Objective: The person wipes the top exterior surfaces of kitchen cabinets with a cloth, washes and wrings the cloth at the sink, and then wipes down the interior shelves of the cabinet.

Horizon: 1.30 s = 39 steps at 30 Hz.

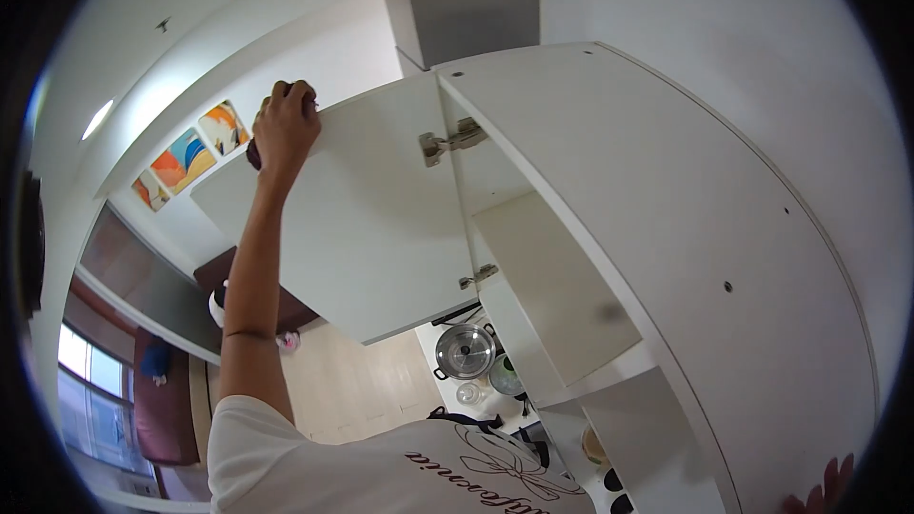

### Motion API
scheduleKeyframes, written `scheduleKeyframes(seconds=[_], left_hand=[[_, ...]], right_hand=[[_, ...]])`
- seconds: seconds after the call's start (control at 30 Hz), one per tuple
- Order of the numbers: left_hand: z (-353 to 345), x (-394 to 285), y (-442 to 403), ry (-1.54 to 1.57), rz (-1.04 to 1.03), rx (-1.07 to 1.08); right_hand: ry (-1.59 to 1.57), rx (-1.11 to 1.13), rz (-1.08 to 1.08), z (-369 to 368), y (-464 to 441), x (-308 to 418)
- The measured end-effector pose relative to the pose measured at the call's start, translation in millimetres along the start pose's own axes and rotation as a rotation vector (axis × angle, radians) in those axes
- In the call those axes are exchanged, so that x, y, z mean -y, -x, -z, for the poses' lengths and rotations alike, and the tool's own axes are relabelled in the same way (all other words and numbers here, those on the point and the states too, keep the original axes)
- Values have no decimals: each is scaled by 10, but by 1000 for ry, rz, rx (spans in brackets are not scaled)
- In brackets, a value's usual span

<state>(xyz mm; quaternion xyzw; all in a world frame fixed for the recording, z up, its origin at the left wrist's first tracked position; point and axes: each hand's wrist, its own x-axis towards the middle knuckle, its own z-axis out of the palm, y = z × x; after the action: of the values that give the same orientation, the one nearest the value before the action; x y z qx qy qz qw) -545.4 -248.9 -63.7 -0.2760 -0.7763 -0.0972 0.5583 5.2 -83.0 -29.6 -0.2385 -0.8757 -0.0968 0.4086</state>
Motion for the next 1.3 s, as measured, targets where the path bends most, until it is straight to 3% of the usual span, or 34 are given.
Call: scheduleKeyframes(seconds=[0.07,0.27,0.33,0.47,0.5,0.57,0.6,0.67,0.73,0.77,0.8,0.9,1.0,1.07,1.17,1.23,1.3], left_hand=[[-190,-323,-113,-49,43,-12],[-637,-1078,-625,269,109,119],[-762,-1125,-903,767,175,242],[-784,-1593,-1273,1788,497,228],[-889,-1670,-1243,1812,489,235],[-1098,-1745,-1149,1277,29,652],[-1057,-1793,-1141,1299,13,651],[-857,-1828,-1115,994,-184,746],[-704,-1766,-1063,1041,-295,730],[-701,-1746,-1078,1070,-387,708],[-809,-1752,-1099,1083,-405,706],[-1047,-1962,-1132,921,-431,522],[-1006,-2542,-1181,1035,-488,429],[-545,-3127,-1149,1227,-509,420],[135,-3948,-1052,1402,-732,457],[438,-4478,-929,1636,-885,215],[697,-4750,-863,1670,-912,256]], right_hand=[[26,-8,-17,-21,-1,-13],[-17,-63,-64,-39,18,-48],[-16,-49,-71,-19,18,-59],[-111,-66,-89,-52,33,-106],[-159,-70,-79,-42,40,-121],[-176,-52,-105,-13,54,-134],[-221,-32,-128,2,66,-142],[-141,12,-80,24,51,-193],[-66,68,-32,46,117,-264],[-79,78,-146,45,190,-307],[-92,84,-261,43,227,-322],[-103,48,-270,3,123,-240],[-101,36,-230,-26,74,-218],[-88,5,-277,-63,67,-160],[-88,-48,-366,-115,62,-82],[-95,-68,-405,-117,45,-72],[-69,-24,-356,-102,32,-100]])
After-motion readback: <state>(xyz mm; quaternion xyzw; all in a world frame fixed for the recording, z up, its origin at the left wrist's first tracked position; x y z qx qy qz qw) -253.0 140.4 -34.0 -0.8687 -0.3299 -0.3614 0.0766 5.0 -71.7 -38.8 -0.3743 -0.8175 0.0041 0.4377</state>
